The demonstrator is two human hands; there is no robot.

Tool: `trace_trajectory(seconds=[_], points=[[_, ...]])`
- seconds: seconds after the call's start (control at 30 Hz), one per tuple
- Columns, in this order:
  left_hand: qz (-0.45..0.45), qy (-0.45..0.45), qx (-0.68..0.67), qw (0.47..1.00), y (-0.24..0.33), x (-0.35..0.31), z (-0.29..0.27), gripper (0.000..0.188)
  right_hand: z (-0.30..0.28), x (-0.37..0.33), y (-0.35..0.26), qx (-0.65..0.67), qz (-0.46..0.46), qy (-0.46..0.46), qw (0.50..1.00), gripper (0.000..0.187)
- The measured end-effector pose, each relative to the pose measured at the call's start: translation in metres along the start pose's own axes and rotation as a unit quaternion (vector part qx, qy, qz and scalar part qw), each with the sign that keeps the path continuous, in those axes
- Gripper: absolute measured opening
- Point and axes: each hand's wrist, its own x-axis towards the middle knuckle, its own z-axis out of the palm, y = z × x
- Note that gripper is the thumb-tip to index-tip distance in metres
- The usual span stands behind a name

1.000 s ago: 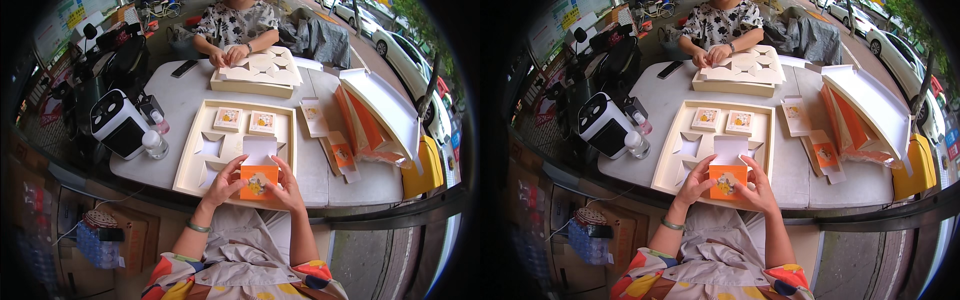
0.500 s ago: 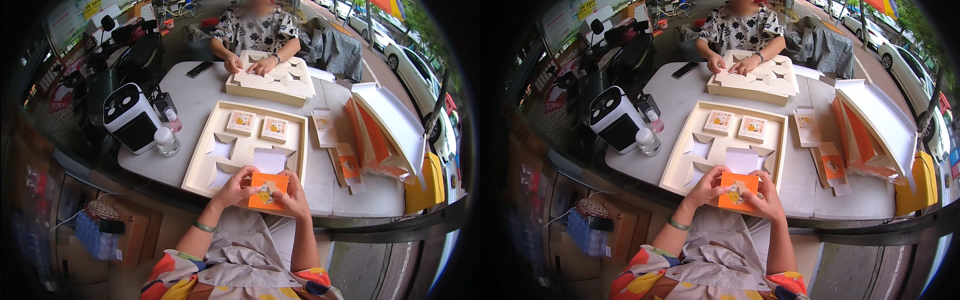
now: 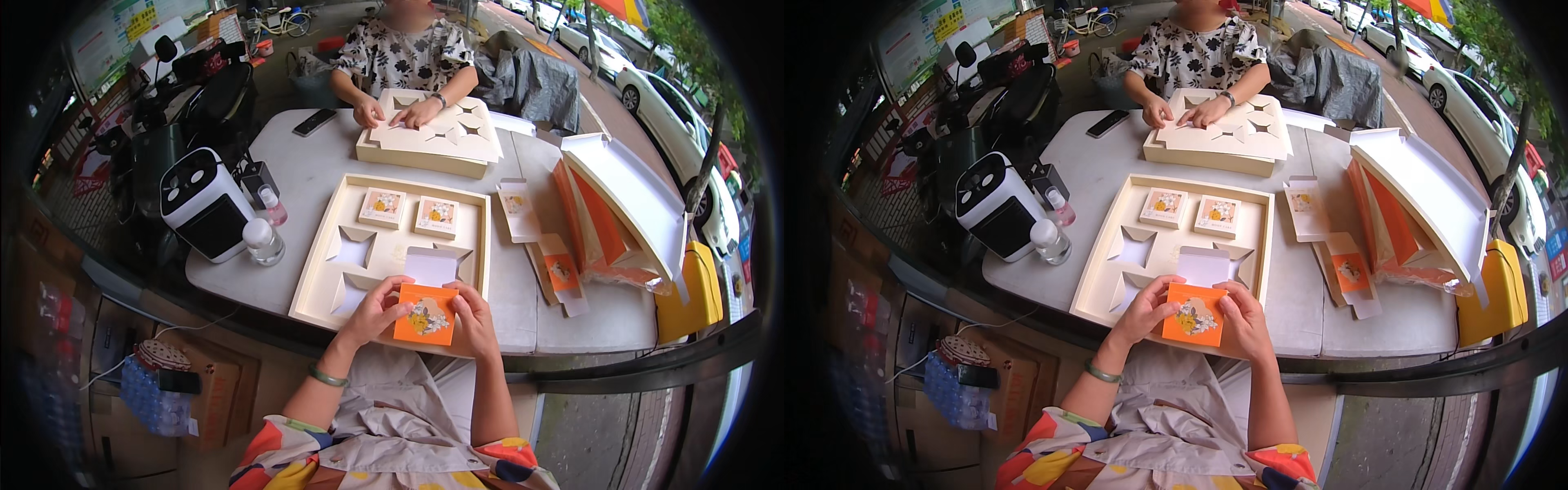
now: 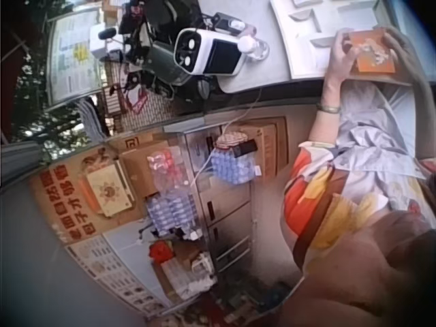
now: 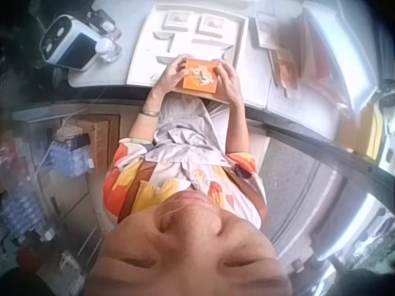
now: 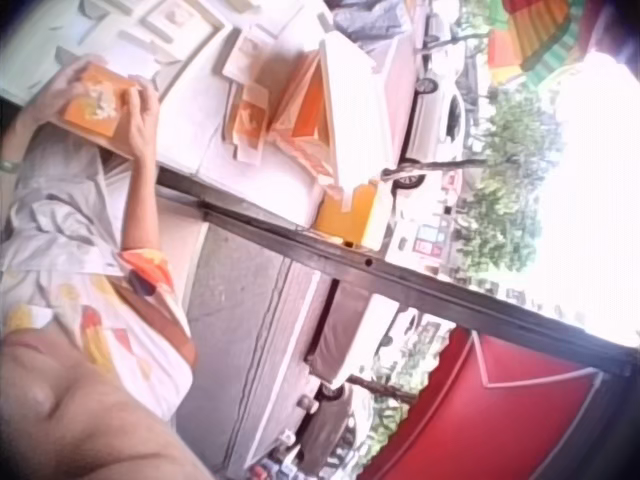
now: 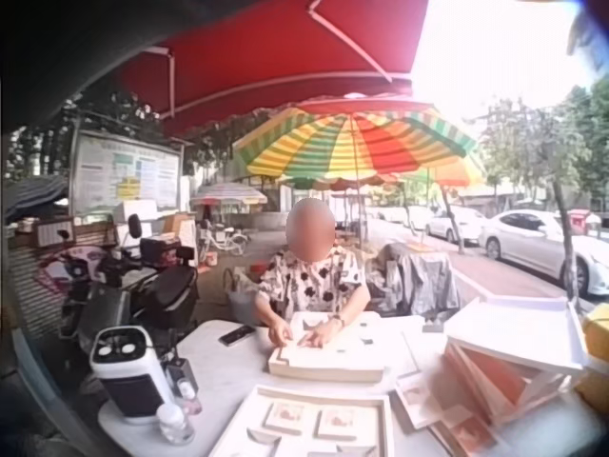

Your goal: The person assembles small decorative boxes by folding flat pieces and placing them into a compartmentalized tray. The person repeats this process for several boxes, arranging them neatly in the tray.

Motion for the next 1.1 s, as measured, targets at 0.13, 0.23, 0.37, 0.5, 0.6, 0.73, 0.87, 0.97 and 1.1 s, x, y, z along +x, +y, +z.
trace_trajectory(seconds=[0.13, 0.23, 0.37, 0.5, 0.6, 0.73, 0.87, 0.97, 1.1], points=[[0.002, 0.002, 0.005, 1.0, -0.001, 0.002, 0.001, 0.042, -0.005, 0.002, 0.007, 0.008, -0.017, 0.0, 1.0, 0.02], [0.003, 0.015, 0.001, 1.0, -0.002, 0.004, 0.002, 0.042, -0.007, 0.004, 0.011, -0.019, -0.015, 0.005, 1.0, 0.019], [0.008, 0.02, 0.036, 0.999, 0.003, 0.008, 0.004, 0.04, -0.008, 0.006, 0.011, -0.008, -0.008, 0.007, 1.0, 0.018], [0.0, 0.023, 0.039, 0.999, -0.001, 0.011, 0.001, 0.039, -0.006, 0.005, 0.007, 0.006, -0.001, 0.008, 1.0, 0.018], [-0.002, 0.027, 0.021, 0.999, -0.006, 0.011, 0.0, 0.038, -0.006, 0.004, 0.011, -0.004, 0.003, 0.004, 1.0, 0.017], [-0.008, 0.036, -0.002, 0.999, -0.006, 0.012, 0.002, 0.038, -0.005, 0.005, 0.009, -0.015, 0.006, 0.011, 1.0, 0.017], [-0.004, 0.034, -0.003, 0.999, -0.008, 0.014, 0.002, 0.038, -0.005, 0.005, 0.004, -0.005, 0.002, 0.001, 1.0, 0.018], [-0.008, 0.034, -0.007, 0.999, -0.009, 0.014, 0.006, 0.038, -0.006, 0.003, 0.002, -0.003, 0.011, 0.008, 1.0, 0.018], [-0.026, 0.025, 0.001, 0.999, -0.005, 0.014, 0.006, 0.038, -0.008, 0.004, 0.002, 0.009, 0.018, 0.013, 1.0, 0.02]])
